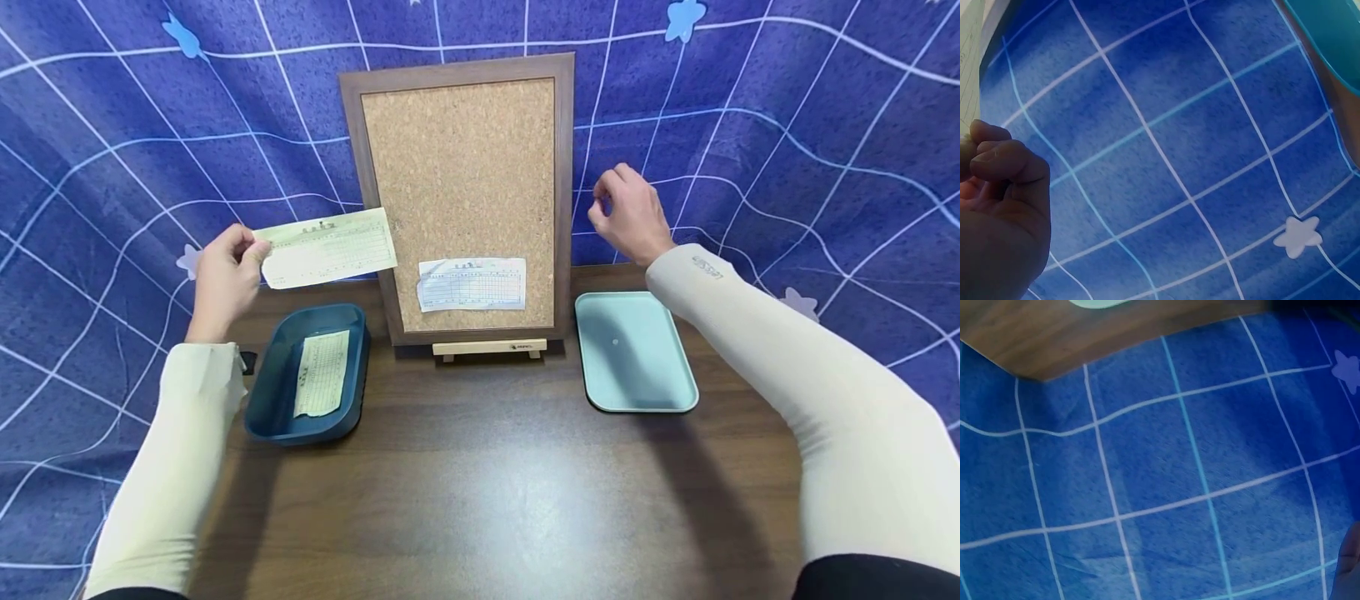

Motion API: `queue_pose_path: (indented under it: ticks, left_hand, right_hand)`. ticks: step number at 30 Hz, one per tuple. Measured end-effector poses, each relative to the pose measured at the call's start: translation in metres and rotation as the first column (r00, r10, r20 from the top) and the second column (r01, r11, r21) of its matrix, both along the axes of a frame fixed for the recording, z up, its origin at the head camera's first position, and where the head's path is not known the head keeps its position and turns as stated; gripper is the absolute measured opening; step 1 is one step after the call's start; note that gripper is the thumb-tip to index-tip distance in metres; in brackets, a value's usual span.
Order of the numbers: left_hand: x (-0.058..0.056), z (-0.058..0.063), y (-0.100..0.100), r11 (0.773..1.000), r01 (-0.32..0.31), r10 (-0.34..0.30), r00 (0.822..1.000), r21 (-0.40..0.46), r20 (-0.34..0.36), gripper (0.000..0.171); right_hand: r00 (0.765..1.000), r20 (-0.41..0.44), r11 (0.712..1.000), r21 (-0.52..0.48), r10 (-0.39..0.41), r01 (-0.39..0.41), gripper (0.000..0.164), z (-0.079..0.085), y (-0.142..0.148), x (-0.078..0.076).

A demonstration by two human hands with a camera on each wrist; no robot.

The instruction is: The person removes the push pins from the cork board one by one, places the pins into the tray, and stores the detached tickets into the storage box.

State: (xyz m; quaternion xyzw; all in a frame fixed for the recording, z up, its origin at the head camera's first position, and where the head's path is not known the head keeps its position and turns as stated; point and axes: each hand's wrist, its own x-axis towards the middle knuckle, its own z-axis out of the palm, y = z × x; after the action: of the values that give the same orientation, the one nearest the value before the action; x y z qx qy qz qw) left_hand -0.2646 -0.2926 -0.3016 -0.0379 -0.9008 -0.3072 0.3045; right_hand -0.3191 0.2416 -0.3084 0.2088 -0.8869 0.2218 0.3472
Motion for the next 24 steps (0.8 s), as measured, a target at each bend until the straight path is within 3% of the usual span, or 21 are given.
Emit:
queue_pose_path:
  ticks: [5, 14, 24]
  left_hand:
    - [0.007, -0.008, -0.016, 1.0, -0.006, 0.007, 1.0, -0.031, 0.029, 0.018]
    - [0.02, -0.033, -0.043, 0.997, -0.022, 0.029, 0.996, -0.077, 0.087, 0.016]
    - [0.036, -0.064, -0.063, 0.994, -0.047, 0.059, 0.99, -0.096, 0.128, 0.015]
  right_hand:
    - [0.999, 0.033, 1.0, -0.001, -0.025, 0.025, 0.008, -0.012, 0.007, 0.002]
    - [0.997, 0.069, 0.999, -0.023, -0.047, 0.049, 0.008, -0.031, 0.016, 0.008]
    - [0.993, 0.106, 0.999, -0.026, -0.042, 0.045, 0.006, -0.075, 0.023, 0.019]
